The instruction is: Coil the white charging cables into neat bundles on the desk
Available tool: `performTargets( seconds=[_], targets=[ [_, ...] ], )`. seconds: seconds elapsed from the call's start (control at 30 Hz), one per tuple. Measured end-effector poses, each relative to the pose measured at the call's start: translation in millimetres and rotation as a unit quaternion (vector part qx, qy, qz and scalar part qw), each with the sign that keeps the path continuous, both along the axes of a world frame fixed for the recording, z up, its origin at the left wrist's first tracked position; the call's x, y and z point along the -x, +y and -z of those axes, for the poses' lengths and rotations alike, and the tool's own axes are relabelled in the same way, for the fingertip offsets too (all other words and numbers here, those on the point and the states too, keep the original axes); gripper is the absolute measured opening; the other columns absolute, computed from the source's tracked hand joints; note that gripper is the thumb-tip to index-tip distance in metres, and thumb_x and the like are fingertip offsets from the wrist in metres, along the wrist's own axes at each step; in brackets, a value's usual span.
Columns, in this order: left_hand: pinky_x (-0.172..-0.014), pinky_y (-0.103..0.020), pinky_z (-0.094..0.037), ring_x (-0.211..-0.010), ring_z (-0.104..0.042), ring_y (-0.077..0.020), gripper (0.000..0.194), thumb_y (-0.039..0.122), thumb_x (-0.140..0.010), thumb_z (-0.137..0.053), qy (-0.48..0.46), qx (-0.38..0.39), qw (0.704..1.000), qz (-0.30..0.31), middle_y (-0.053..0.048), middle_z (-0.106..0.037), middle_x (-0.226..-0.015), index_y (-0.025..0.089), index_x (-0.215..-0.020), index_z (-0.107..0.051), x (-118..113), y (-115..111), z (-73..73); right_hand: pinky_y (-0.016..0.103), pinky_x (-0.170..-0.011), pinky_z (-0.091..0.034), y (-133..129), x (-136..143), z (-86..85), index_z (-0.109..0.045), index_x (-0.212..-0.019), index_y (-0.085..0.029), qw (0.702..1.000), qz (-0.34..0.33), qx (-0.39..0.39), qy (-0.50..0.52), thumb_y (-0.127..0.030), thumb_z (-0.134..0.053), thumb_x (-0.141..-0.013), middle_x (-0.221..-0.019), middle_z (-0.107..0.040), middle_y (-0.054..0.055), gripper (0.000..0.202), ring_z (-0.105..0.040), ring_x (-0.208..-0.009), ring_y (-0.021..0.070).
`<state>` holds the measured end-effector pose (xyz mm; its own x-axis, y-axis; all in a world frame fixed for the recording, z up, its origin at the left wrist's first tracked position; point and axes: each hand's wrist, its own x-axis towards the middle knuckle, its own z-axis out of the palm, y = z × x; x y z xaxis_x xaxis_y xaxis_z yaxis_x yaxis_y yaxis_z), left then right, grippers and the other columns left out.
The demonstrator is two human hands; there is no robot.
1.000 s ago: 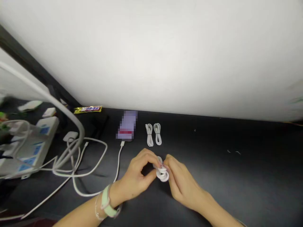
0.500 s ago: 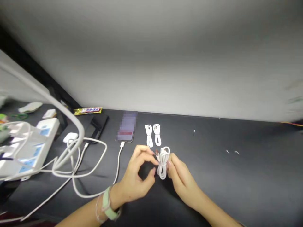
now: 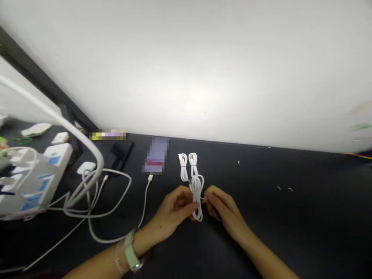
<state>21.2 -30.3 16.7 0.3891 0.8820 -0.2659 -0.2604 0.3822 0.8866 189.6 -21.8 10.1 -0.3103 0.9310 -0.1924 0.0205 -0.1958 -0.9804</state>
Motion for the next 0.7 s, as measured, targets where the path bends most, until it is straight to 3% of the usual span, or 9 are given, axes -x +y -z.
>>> performTargets(
  seconds=[0.17,0.27,0.37,0.47,0.5,0.57,0.63,0.7],
  targets=[
    [-0.060,-0.023,-0.048,-0.063,-0.058,-0.0099,0.027,0.031,-0.074,-0.070,0.000,0.020,1.000,-0.004,0.000,-0.062,-0.073,0.014,-0.089,-0.054,0.7,1.7,0.2,0.020,-0.039,-0.027,8.3,-3.4,-6.1,-0.057,-0.072,-0.016,0.996,0.040,-0.030,-0.075,-0.047,-0.052,-0.086,-0.057,-0.051,-0.003,0.034,-0.036,-0.042,0.0065],
    [-0.055,-0.023,-0.048,-0.059,-0.058,-0.0103,0.029,0.033,-0.072,-0.071,0.008,0.026,1.000,-0.009,0.001,-0.061,-0.070,0.014,-0.085,-0.053,0.6,3.2,1.9,0.021,-0.039,-0.032,15.9,-14.3,-5.4,-0.061,-0.075,-0.016,0.985,0.107,-0.060,-0.124,-0.047,-0.057,-0.081,-0.062,-0.059,0.001,0.032,-0.041,-0.043,0.0079],
    [-0.055,-0.023,-0.048,-0.059,-0.059,-0.0107,0.029,0.034,-0.072,-0.071,0.005,0.028,1.000,-0.009,0.001,-0.061,-0.069,0.015,-0.084,-0.052,0.8,2.9,4.1,0.024,-0.045,-0.041,25.0,-31.1,-0.3,-0.061,-0.094,-0.015,0.955,0.214,-0.108,-0.175,-0.046,-0.063,-0.076,-0.084,-0.066,0.008,0.037,-0.047,-0.048,0.0097],
    [-0.054,-0.023,-0.049,-0.059,-0.059,-0.0109,0.029,0.033,-0.072,-0.071,0.006,0.027,1.000,-0.015,0.000,-0.061,-0.070,0.015,-0.084,-0.052,1.2,1.8,5.9,0.027,-0.052,-0.047,28.7,-41.9,0.0,-0.049,-0.120,-0.017,0.908,0.283,-0.176,-0.254,-0.043,-0.064,-0.076,-0.116,-0.057,0.015,0.054,-0.055,-0.062,0.0131],
    [-0.054,-0.023,-0.049,-0.060,-0.059,-0.0110,0.029,0.033,-0.072,-0.071,0.009,0.026,0.999,-0.017,0.000,-0.061,-0.070,0.014,-0.085,-0.052,1.2,1.7,6.3,0.027,-0.054,-0.047,27.6,-42.0,-1.9,-0.049,-0.120,-0.017,0.903,0.278,-0.189,-0.267,-0.043,-0.062,-0.078,-0.115,-0.057,0.014,0.051,-0.056,-0.065,0.0140],
    [-0.054,-0.023,-0.049,-0.060,-0.059,-0.0109,0.029,0.033,-0.072,-0.071,0.015,0.025,0.999,-0.024,0.000,-0.062,-0.070,0.015,-0.085,-0.053,1.4,2.3,7.1,0.025,-0.053,-0.045,21.4,-36.2,-7.7,-0.056,-0.105,-0.017,0.926,0.202,-0.182,-0.262,-0.043,-0.056,-0.084,-0.096,-0.062,0.009,0.034,-0.055,-0.065,0.0139],
    [-0.054,-0.023,-0.049,-0.061,-0.060,-0.0113,0.029,0.032,-0.072,-0.072,0.023,0.022,0.999,-0.030,0.000,-0.063,-0.071,0.015,-0.086,-0.054,1.5,3.8,7.7,0.022,-0.050,-0.039,11.7,-24.3,-13.1,-0.059,-0.081,-0.016,0.963,0.033,-0.126,-0.238,-0.043,-0.052,-0.087,-0.068,-0.058,0.001,0.028,-0.050,-0.056,0.0118],
    [-0.055,-0.023,-0.050,-0.063,-0.060,-0.0120,0.030,0.032,-0.070,-0.073,0.030,0.016,0.999,-0.040,-0.001,-0.064,-0.073,0.015,-0.088,-0.056,1.8,5.8,7.9,0.020,-0.045,-0.033,1.8,-10.8,-15.5,-0.059,-0.072,-0.016,0.972,-0.094,-0.079,-0.202,-0.043,-0.056,-0.085,-0.058,-0.052,-0.002,0.030,-0.044,-0.050,0.0095]
  ],
)
